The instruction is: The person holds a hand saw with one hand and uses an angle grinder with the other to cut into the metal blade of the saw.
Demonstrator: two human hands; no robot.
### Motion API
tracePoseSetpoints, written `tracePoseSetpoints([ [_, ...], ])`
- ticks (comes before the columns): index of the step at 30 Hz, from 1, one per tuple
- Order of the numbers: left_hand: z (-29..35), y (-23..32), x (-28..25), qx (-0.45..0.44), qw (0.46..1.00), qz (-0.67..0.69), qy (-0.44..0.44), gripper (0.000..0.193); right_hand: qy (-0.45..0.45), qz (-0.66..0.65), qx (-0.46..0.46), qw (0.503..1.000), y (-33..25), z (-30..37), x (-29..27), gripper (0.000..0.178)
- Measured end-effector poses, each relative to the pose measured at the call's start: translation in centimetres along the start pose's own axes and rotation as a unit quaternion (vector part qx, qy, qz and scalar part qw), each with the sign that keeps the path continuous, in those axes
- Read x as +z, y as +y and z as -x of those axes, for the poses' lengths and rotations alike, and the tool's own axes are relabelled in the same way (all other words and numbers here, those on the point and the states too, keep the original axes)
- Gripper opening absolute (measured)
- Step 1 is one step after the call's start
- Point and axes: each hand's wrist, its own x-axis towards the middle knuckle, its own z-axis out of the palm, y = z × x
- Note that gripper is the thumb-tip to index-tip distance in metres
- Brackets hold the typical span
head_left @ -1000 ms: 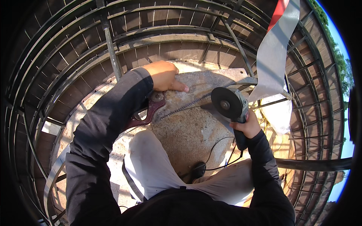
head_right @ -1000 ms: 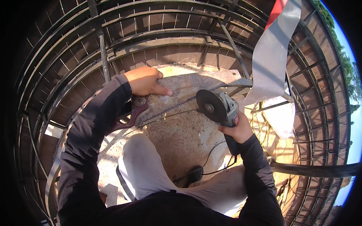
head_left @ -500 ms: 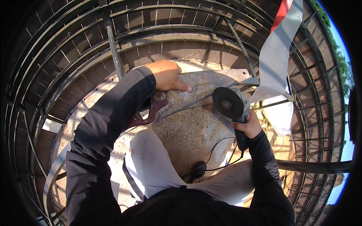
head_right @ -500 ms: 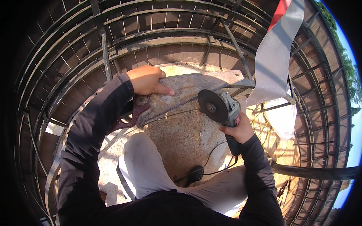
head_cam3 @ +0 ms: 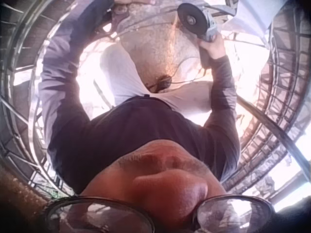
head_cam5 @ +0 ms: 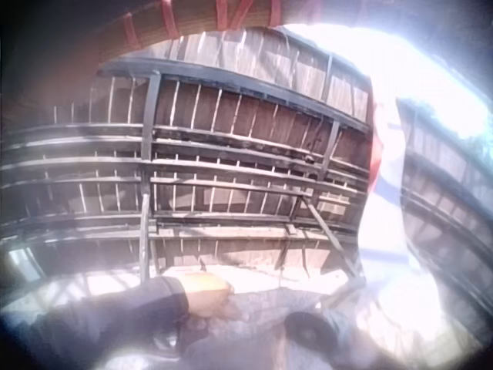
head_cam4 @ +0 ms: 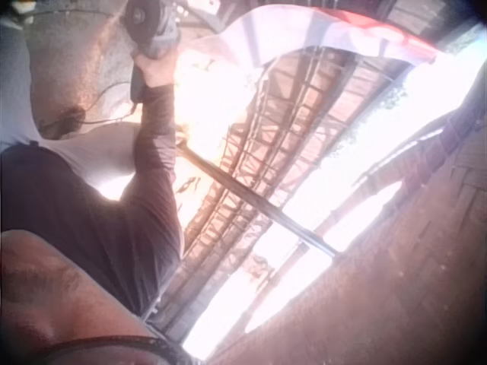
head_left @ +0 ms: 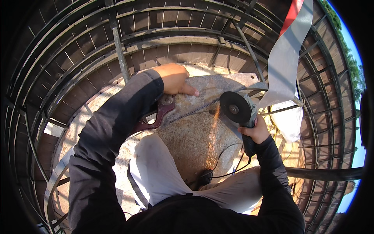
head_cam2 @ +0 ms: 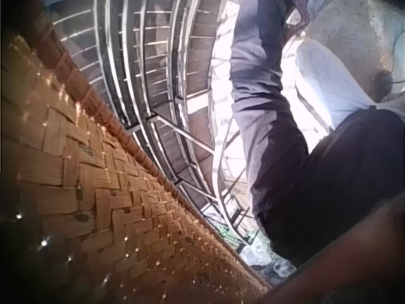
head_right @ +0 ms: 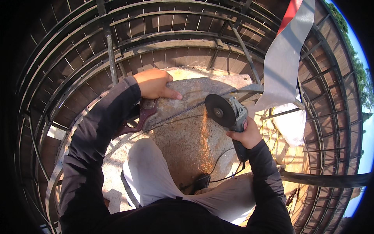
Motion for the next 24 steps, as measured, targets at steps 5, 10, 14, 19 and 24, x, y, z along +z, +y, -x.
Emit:
tracePoseSetpoints([
  [5,0.2,-0.1,0.0,-0.003,1.000,0.005,0.003,0.082,0.007,0.011,-0.009,1.000,0.0,0.0,0.2,0.059],
  [10,-0.1,-0.2,0.3,-0.005,1.000,0.010,0.008,0.082,0.025,-0.008,-0.023,0.999,0.3,0.5,-0.5,0.058],
  [14,0.1,0.1,0.0,-0.008,1.000,0.005,0.003,0.082,0.037,-0.012,-0.033,0.999,-0.8,0.7,-0.5,0.046],
  [19,0.2,0.1,0.0,-0.002,1.000,0.006,0.007,0.081,0.013,-0.004,-0.024,1.000,0.1,0.5,-0.4,0.058],
  [24,0.1,0.1,0.1,-0.004,1.000,0.006,0.002,0.081,0.015,-0.005,-0.008,1.000,-0.5,0.4,-0.1,0.061],
])
